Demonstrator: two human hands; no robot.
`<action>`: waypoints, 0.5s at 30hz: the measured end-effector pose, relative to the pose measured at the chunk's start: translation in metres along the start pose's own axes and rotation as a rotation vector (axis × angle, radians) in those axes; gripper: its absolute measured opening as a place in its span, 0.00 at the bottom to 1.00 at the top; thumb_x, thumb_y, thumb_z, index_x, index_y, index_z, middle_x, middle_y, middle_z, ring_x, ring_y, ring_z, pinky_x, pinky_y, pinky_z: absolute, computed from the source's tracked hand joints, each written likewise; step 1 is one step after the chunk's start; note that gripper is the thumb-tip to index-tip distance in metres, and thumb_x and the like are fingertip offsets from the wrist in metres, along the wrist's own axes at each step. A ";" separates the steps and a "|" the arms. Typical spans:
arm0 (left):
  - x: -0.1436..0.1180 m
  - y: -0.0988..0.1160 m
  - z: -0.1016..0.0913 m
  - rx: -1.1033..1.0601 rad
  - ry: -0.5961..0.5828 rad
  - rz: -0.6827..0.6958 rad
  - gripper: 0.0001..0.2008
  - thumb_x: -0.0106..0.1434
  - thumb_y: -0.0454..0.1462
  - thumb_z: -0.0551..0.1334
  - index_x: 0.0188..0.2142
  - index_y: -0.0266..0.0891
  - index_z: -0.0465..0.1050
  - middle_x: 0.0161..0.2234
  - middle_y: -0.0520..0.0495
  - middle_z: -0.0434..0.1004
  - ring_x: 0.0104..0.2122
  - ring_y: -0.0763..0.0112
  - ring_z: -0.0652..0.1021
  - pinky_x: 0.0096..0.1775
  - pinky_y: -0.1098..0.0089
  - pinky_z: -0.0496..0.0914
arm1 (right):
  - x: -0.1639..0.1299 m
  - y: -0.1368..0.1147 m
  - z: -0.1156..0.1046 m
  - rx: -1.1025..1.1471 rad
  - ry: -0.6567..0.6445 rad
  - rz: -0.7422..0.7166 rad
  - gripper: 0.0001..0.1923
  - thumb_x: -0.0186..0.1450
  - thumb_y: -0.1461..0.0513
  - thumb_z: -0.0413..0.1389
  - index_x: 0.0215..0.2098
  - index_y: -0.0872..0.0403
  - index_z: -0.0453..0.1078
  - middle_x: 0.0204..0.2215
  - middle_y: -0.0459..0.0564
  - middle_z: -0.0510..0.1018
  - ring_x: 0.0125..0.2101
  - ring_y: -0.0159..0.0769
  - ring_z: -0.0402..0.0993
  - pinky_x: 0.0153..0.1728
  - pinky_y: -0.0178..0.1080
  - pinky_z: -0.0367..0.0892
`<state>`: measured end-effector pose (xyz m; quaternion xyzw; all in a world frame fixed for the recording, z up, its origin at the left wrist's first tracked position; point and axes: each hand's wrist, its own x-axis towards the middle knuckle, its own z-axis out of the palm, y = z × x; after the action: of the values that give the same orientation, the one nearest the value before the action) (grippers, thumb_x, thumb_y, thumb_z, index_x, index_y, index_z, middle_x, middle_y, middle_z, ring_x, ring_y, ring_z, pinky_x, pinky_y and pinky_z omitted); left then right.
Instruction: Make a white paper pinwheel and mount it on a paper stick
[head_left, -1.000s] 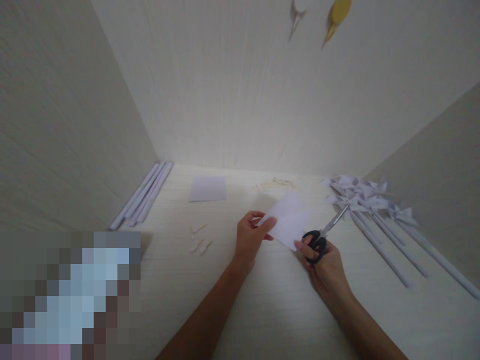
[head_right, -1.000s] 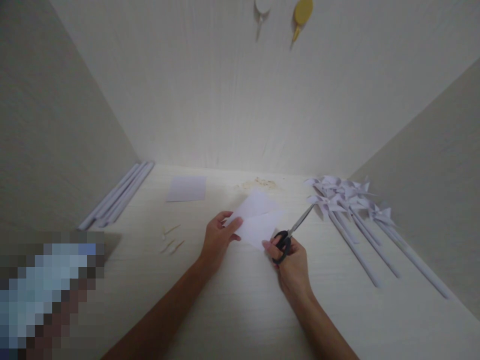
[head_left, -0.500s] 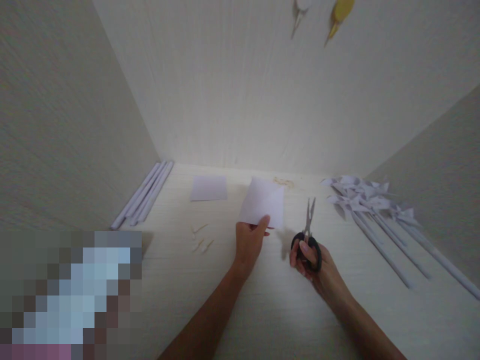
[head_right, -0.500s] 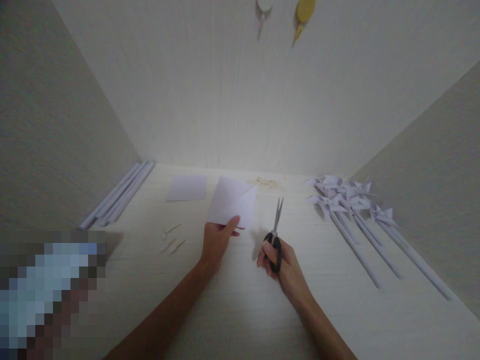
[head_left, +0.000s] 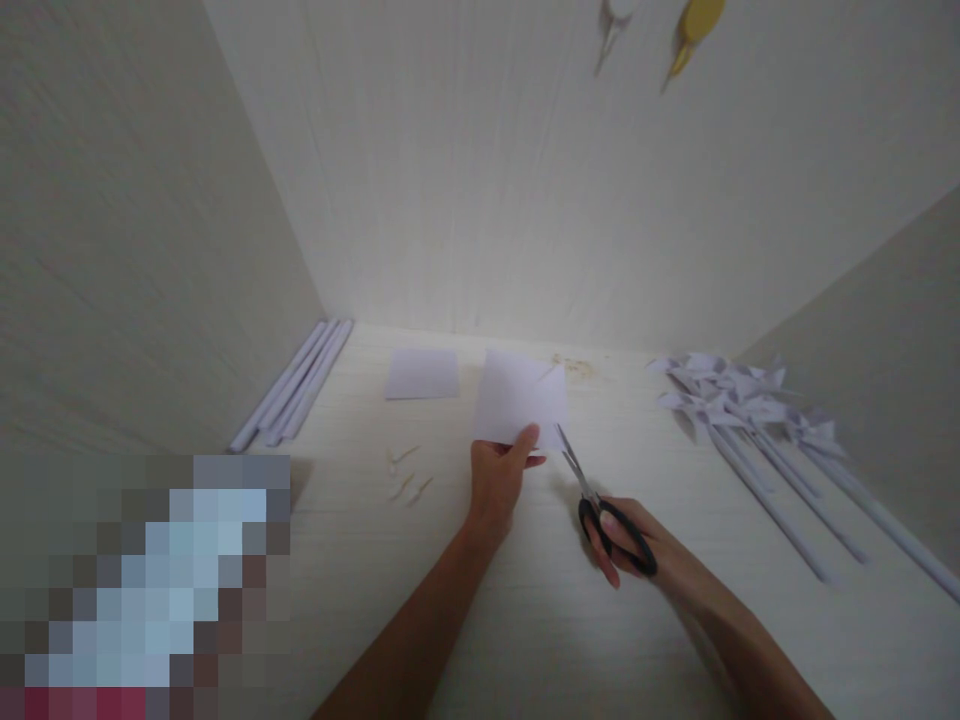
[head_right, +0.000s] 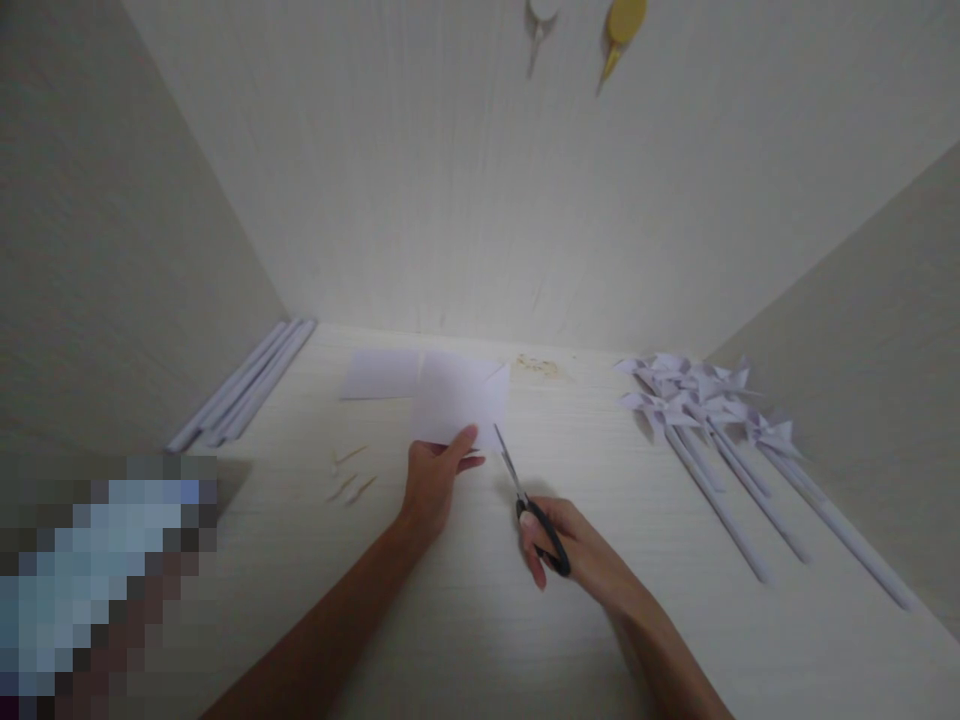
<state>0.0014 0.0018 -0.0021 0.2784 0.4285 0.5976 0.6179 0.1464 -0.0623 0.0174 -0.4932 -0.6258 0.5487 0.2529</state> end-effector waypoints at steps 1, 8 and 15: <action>0.000 0.000 0.000 -0.004 -0.008 -0.001 0.15 0.44 0.38 0.65 0.30 0.29 0.73 0.26 0.46 0.76 0.23 0.74 0.75 0.23 0.74 0.73 | 0.000 0.000 0.000 0.003 -0.003 0.002 0.27 0.59 0.45 0.43 0.14 0.56 0.58 0.12 0.44 0.61 0.15 0.25 0.52 0.16 0.31 0.48; -0.001 0.002 0.000 -0.016 -0.016 -0.020 0.14 0.43 0.37 0.65 0.30 0.30 0.73 0.26 0.48 0.76 0.23 0.73 0.75 0.24 0.74 0.73 | -0.002 -0.003 0.001 0.015 0.015 0.017 0.26 0.58 0.46 0.44 0.13 0.55 0.58 0.12 0.44 0.61 0.15 0.26 0.53 0.17 0.31 0.49; 0.000 0.001 0.000 -0.039 -0.016 -0.020 0.12 0.43 0.35 0.65 0.29 0.30 0.72 0.26 0.48 0.76 0.22 0.73 0.75 0.23 0.74 0.73 | -0.002 -0.004 0.001 0.031 0.046 0.039 0.24 0.57 0.46 0.46 0.14 0.55 0.59 0.11 0.44 0.60 0.15 0.26 0.52 0.17 0.32 0.48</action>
<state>0.0008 0.0021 -0.0012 0.2669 0.4144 0.5974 0.6326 0.1445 -0.0644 0.0217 -0.5136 -0.6016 0.5519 0.2641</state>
